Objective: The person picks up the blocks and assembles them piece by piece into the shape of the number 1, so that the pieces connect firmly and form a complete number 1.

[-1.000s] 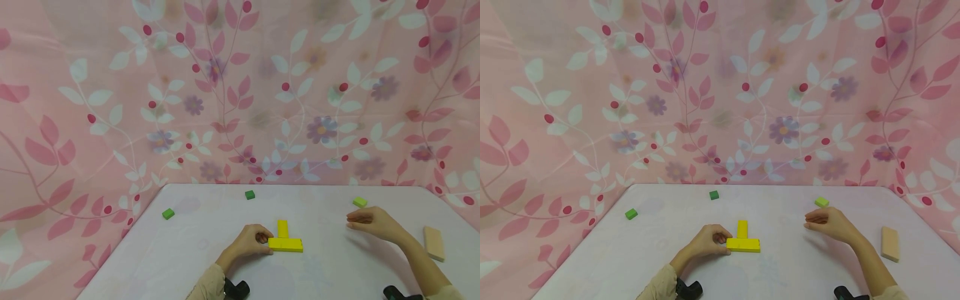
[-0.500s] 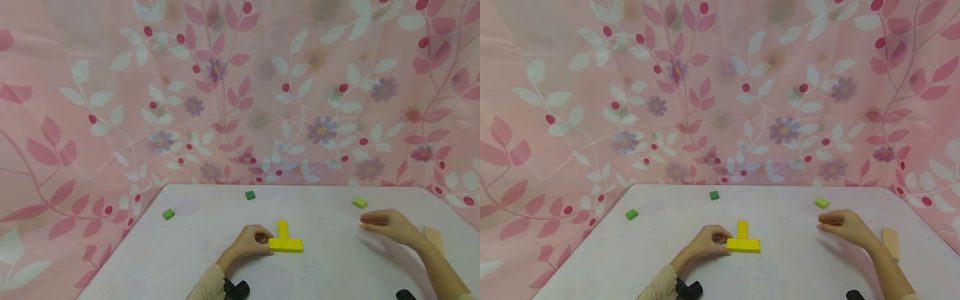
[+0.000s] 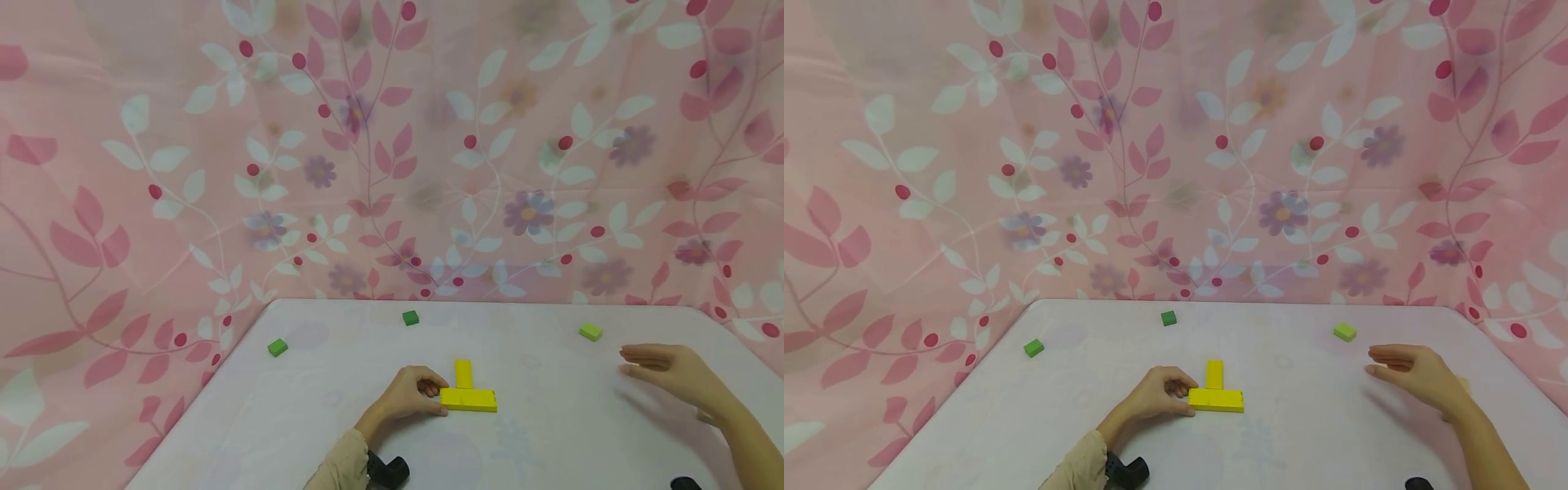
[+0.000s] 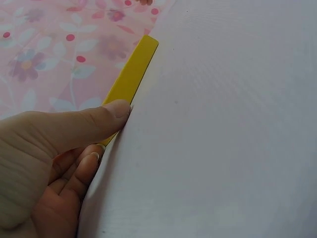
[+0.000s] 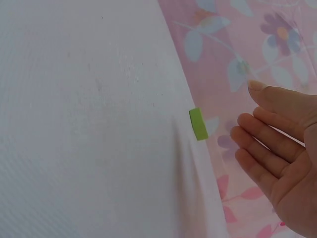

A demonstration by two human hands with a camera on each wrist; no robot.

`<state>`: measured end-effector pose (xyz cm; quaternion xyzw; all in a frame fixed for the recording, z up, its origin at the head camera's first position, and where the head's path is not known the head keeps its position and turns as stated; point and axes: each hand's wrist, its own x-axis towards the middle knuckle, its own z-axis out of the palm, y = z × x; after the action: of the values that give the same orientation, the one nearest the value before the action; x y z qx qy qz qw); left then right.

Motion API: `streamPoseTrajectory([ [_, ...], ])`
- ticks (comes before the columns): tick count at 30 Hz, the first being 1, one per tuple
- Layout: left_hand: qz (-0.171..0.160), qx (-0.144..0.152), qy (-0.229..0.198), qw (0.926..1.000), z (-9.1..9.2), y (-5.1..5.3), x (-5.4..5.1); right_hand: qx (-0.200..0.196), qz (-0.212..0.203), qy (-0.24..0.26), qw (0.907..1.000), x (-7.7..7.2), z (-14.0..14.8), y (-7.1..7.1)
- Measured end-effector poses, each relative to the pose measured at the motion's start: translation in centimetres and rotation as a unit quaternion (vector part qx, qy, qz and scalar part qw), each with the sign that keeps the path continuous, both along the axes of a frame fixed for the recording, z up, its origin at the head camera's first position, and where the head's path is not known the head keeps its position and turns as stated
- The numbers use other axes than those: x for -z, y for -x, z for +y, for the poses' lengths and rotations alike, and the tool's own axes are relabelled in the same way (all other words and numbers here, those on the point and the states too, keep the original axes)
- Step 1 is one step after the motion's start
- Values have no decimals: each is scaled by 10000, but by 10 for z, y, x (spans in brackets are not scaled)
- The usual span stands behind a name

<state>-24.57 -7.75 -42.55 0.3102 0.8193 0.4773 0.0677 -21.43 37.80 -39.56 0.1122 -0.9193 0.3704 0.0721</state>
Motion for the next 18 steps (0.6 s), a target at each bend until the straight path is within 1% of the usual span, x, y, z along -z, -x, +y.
streamPoseTrajectory([
  [2,-44,-8,-18,10000,1,-1,-1,101,29,-5,9999,1,5,-2],
  [4,-103,-6,-19,9999,1,-1,-1,177,173,79,9997,3,10,-4],
  [5,-112,6,-36,9999,0,1,2,197,261,128,9994,4,13,-5],
  [7,-127,-9,-51,9999,-1,7,11,242,409,135,9988,5,18,-5],
  [9,-131,10,-68,9999,-2,9,13,346,462,133,9982,7,24,-6],
  [12,-127,36,-90,9999,-2,10,14,650,281,-185,9973,7,34,-8],
  [14,-111,58,-104,9999,-2,10,14,830,87,-448,9955,7,41,-8],
  [16,-99,59,-100,9999,-2,10,14,921,-60,-701,9933,6,47,-9],
  [18,-100,50,-114,9999,-2,10,14,877,-214,-764,9930,7,53,-9],
])
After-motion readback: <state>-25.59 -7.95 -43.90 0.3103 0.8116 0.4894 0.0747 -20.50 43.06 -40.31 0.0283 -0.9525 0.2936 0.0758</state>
